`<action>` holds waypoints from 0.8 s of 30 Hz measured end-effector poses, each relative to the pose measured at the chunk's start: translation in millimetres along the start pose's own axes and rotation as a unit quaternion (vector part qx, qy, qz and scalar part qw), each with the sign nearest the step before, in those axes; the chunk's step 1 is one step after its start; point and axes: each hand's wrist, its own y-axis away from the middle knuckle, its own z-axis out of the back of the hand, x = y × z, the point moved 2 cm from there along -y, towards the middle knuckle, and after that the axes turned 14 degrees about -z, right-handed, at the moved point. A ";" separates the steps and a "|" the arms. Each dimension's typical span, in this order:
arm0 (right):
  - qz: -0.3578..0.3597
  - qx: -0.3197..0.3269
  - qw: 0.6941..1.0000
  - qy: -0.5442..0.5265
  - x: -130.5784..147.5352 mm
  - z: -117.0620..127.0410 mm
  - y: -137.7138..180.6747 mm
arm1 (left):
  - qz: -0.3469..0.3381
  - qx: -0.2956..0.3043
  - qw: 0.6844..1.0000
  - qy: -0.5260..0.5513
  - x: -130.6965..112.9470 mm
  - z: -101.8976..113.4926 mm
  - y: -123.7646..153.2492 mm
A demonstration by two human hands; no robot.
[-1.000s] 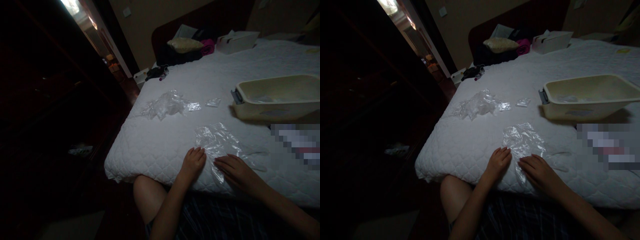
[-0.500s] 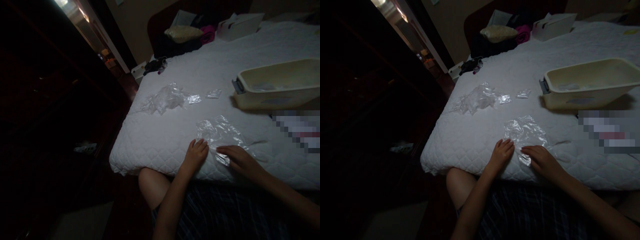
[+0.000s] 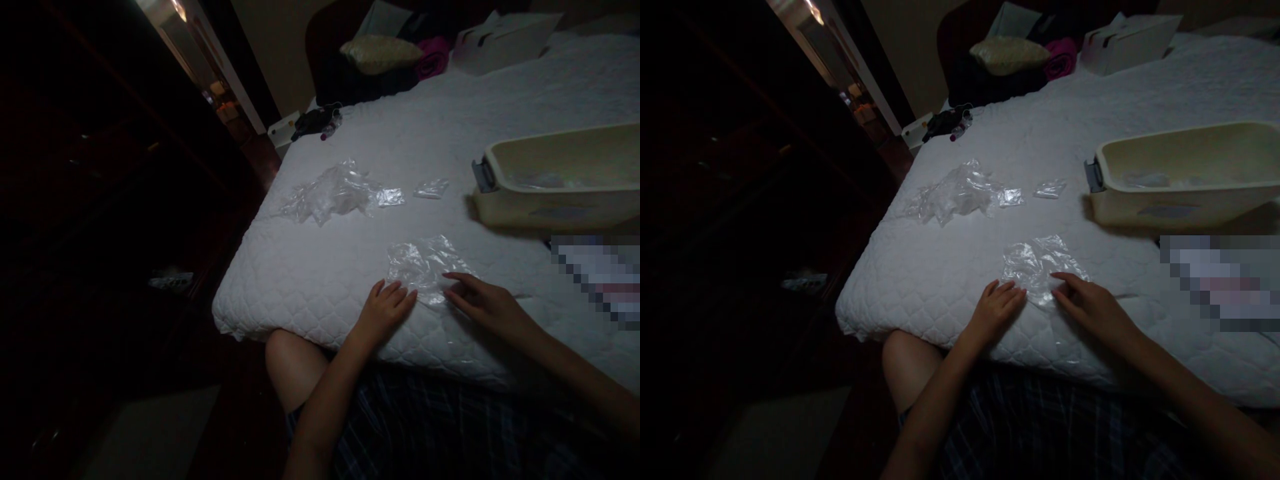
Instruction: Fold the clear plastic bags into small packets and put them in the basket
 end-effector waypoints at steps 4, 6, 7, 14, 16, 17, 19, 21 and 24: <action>-0.042 0.021 0.998 -0.039 0.7 5.6 -2.7 | -0.012 0.013 1.000 -0.013 -2.1 -0.2 -1.4; -0.060 0.018 0.997 -0.049 2.0 8.2 -3.5 | -0.012 -0.002 1.000 -0.020 -2.8 0.0 -1.6; -0.065 0.017 0.996 -0.053 2.9 9.3 -3.8 | -0.011 -0.011 1.000 -0.024 -3.1 0.2 -1.7; -0.079 0.035 0.994 -0.065 6.9 16.0 -2.4 | -0.015 0.022 0.999 -0.030 -5.4 -2.0 -1.9; -0.078 0.036 0.994 -0.067 5.3 18.3 -1.0 | -0.011 0.029 0.999 -0.034 -5.3 -2.6 -1.7; -0.077 0.035 0.994 -0.067 4.3 19.3 -0.4 | -0.008 0.030 0.999 -0.035 -5.0 -2.4 -1.8; -0.075 0.030 0.995 -0.065 2.2 20.4 0.7 | -0.005 0.028 0.999 -0.039 -4.7 -0.8 -2.3; -0.066 0.024 0.996 -0.058 0.9 19.8 0.8 | -0.004 0.013 0.999 -0.048 -5.4 2.6 -3.6; -0.028 0.008 0.999 -0.030 0.9 16.2 -0.9 | -0.010 -0.021 0.997 -0.075 -11.4 8.4 -6.4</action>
